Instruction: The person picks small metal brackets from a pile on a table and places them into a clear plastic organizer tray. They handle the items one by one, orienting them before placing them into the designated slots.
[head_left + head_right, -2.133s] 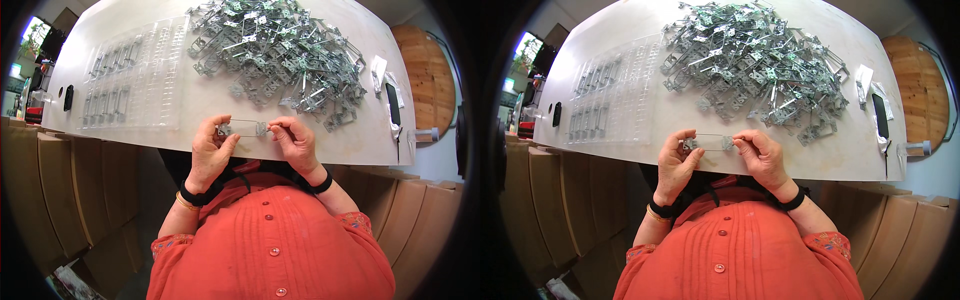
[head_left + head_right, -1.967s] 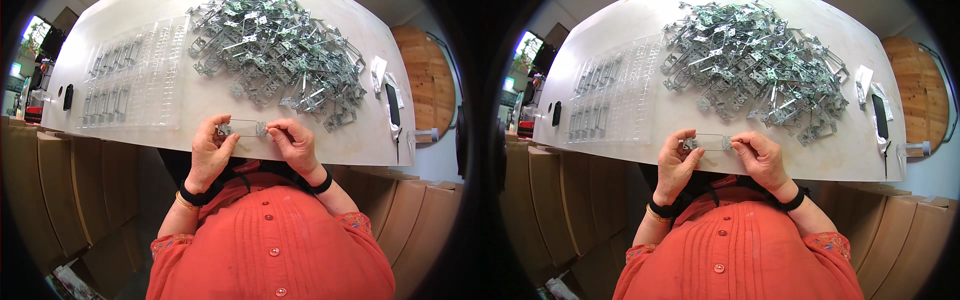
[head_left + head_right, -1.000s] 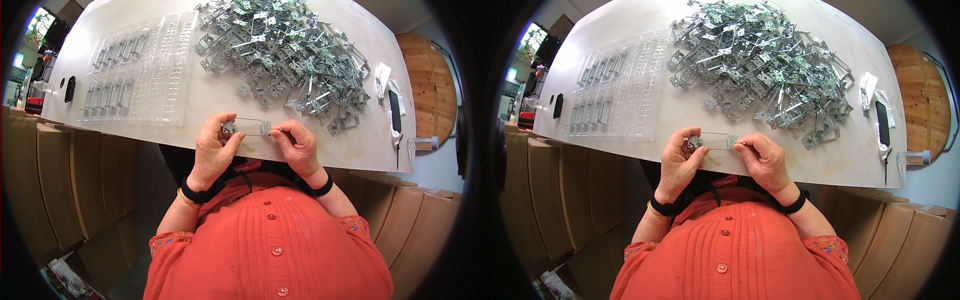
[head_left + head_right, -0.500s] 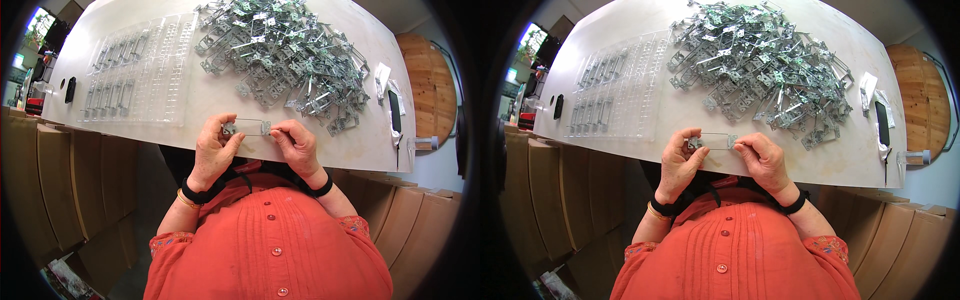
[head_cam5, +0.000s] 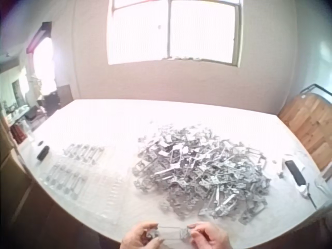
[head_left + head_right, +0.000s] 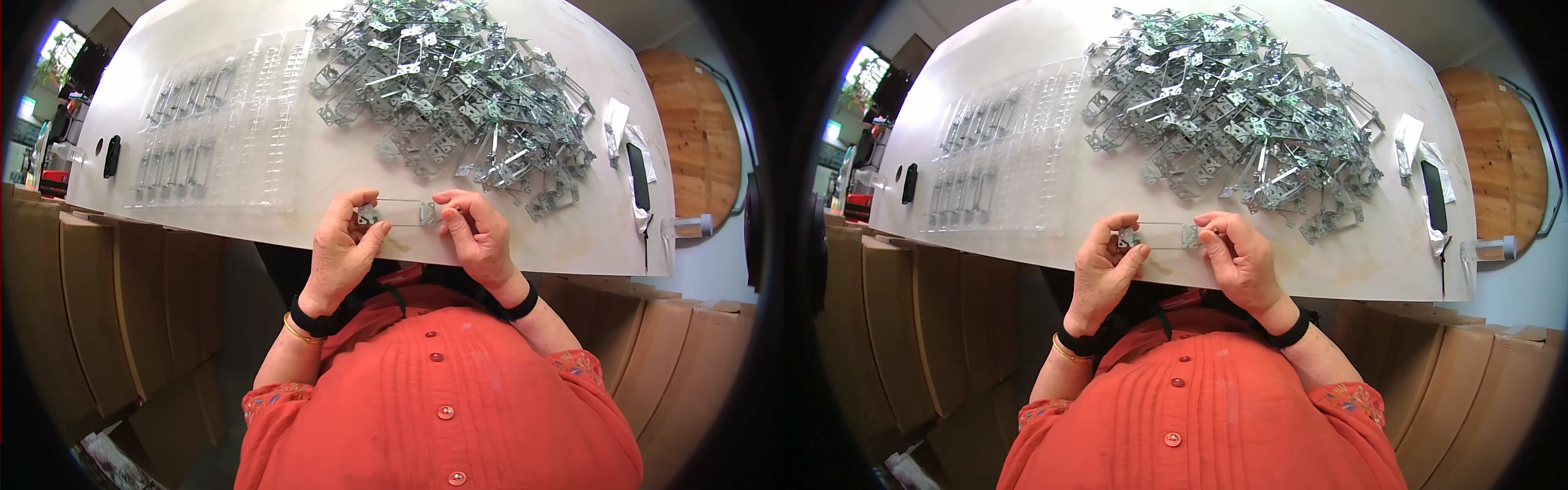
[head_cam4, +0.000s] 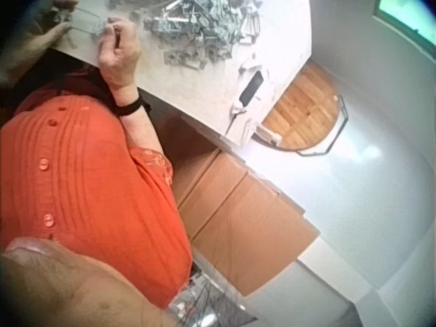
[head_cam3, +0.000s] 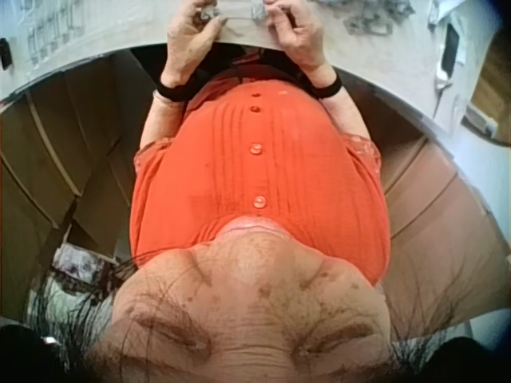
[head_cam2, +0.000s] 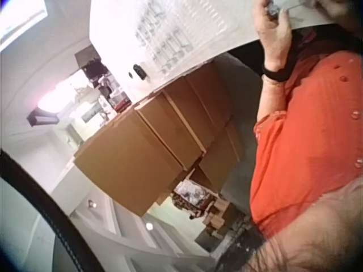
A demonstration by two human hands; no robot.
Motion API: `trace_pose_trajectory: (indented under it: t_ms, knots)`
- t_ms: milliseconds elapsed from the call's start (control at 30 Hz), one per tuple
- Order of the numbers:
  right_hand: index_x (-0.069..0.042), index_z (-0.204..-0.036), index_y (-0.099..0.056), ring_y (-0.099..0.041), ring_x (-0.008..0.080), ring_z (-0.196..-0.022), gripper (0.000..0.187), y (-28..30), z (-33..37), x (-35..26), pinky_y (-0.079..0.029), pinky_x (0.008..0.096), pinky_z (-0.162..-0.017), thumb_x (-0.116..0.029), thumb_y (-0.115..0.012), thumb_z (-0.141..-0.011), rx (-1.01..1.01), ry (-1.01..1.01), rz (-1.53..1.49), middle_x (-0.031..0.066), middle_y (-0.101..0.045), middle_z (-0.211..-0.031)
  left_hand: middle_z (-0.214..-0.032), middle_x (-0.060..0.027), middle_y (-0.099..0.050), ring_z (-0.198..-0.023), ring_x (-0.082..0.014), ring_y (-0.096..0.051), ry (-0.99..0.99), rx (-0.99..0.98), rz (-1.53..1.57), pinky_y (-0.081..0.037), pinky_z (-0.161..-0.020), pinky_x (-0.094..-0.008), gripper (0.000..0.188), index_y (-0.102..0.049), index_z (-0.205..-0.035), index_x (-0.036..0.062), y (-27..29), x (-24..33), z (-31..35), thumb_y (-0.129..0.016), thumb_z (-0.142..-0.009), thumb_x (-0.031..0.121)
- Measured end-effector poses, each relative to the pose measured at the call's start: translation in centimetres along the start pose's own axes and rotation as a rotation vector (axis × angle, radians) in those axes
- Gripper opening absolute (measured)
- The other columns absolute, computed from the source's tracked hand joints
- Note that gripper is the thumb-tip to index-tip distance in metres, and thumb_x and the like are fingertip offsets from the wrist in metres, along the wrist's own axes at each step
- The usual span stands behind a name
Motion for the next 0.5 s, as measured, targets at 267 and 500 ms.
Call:
trace_pose_trajectory:
  t_ms: [267, 500]
  knots:
    - [-0.002, -0.105, -0.064, -0.065, 0.0113, -0.072, 0.007, -0.3, -0.2, 0.1, -0.052, 0.0271, -0.066, -0.007, -0.068, -0.107, -0.047, -0.027, 0.036, 0.0090, -0.077, -0.108, -0.112, -0.0017, -0.066, -0.083, -0.0038, -0.062, 0.103, -0.021, 0.081, -0.057, -0.067, -0.0215, 0.047, -0.055, -0.147, -0.0011, 0.0, 0.7, -0.3, -0.072, -0.103, 0.004]
    - [-0.002, -0.101, -0.064, -0.064, 0.0147, -0.072, 0.007, -0.2, -0.2, -0.4, -0.051, 0.0293, -0.066, -0.004, -0.071, -0.103, -0.067, 0.059, 0.095, 0.0091, -0.075, -0.100, -0.100, -0.0022, -0.064, -0.074, -0.0034, -0.060, 0.021, -0.006, -0.087, -0.055, -0.062, -0.0226, 0.045, -0.053, -0.146, -0.0054, -0.2, 1.9, -1.0, -0.068, -0.104, 0.001]
Point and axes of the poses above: each hand's wrist, its own z-axis away from the middle knuckle, its own y-axis out of the back of the hand, x = y × z, the point moved 5 cm from there along -z, towards the middle knuckle
